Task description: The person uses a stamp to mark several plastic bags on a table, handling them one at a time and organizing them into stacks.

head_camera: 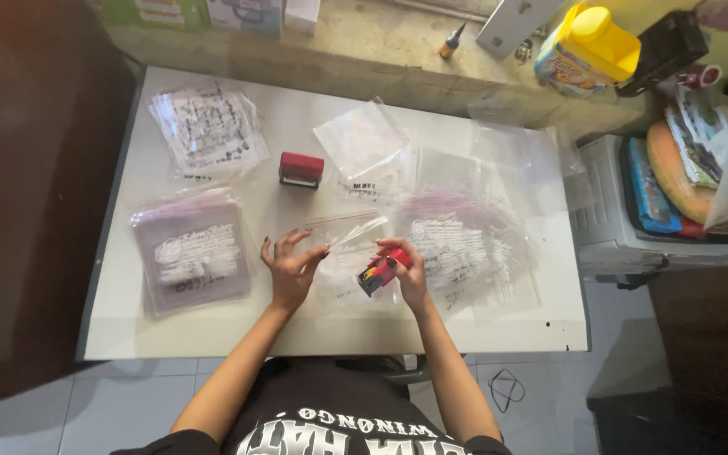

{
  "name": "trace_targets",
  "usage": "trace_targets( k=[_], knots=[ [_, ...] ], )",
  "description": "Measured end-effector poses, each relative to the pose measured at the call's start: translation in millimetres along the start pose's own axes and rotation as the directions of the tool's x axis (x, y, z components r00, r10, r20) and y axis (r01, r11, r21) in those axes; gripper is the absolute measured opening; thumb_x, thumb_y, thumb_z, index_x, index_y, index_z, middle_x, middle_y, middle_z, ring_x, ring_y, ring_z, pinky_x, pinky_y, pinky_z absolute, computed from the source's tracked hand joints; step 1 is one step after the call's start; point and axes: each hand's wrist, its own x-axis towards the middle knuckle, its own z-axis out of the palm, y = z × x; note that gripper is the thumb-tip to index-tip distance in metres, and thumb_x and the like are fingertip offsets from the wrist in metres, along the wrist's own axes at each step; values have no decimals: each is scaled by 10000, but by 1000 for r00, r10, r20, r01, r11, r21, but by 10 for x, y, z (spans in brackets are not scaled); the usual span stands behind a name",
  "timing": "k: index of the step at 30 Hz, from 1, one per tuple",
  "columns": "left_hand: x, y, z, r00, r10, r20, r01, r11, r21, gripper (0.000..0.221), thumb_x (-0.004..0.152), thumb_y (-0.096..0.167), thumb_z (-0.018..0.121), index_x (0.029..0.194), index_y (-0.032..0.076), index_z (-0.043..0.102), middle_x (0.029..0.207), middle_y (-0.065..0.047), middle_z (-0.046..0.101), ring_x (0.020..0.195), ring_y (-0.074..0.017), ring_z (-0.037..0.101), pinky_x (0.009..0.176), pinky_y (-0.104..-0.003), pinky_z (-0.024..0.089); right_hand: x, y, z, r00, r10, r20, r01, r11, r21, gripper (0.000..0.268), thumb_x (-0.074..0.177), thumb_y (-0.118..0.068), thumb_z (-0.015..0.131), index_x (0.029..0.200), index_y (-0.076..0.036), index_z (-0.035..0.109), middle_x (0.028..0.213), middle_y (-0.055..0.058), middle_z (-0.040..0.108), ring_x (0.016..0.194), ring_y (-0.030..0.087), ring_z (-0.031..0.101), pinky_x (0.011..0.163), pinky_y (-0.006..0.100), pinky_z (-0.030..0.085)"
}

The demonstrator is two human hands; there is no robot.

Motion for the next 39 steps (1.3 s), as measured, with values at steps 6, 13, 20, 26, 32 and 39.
trace_targets(
  k=[6, 13, 20, 26, 32, 39],
  knots=[
    [-25, -49, 86, 994, -55, 97, 47, 995, 84, 464, 1007, 468, 587, 1461, 381, 552, 1463, 0, 526, 1447, -240, 360, 1106, -652, 41, 240, -90, -264, 990, -67, -121, 67, 998, 0, 747, 766, -706, 666, 1167, -77, 711, 925, 109, 705, 854, 177, 700, 659, 281, 565],
    [-8, -6, 180, 940, -178, 290, 52, 918, 394, 381, 988, 480, 552, 1308, 317, 681, 1650, -69, 380, 1561, -422, 150, 1037, -838, 31, 655, -308, -1253, 960, 40, -279, -173, 865, -471, 372, 897, -449, 735, 1164, -190, 748, 820, 75, 665, 760, 174, 620, 684, 345, 535],
    [-7, -14, 188, 924, -239, 300, 109, 913, 393, 341, 999, 523, 534, 1220, 345, 723, 1628, -8, 420, 1566, -399, 157, 1031, -865, 5, 357, 294, -982, 962, -225, -157, 3, 582, -813, 471, 800, -635, 679, 1166, -337, 685, 1095, -44, 669, 1044, 194, 635, 1114, 565, 159],
    [-54, -44, 204, 961, -174, 215, 76, 914, 399, 302, 959, 492, 605, 1178, 331, 739, 1586, -23, 484, 1537, -394, 262, 1032, -861, 36, -394, -32, 558, 940, -330, 93, 249, 473, -845, 391, 692, -481, 829, 1020, -297, 721, 976, -38, 630, 972, 182, 584, 1061, 574, 180],
    [-90, -39, 151, 993, -35, 109, 2, 958, 286, 196, 930, 429, 676, 1083, 339, 760, 1425, -63, 580, 1375, -339, 458, 1071, -755, 129, -539, 137, 664, 939, -314, 143, 257, 362, -896, 386, 662, -524, 807, 927, -282, 663, 999, -5, 580, 962, 219, 566, 1021, 549, 278],
    [42, 140, -87, 991, -122, 49, 131, 954, -269, 424, 878, 224, 772, 1283, 341, 728, 1211, -51, 504, 950, -198, 617, 906, -322, 533, -187, 263, -11, 958, -252, -134, 149, 842, -518, 337, 734, -363, 821, 1020, -227, 706, 1010, 0, 638, 1040, 210, 601, 1066, 460, 309]
  ],
)
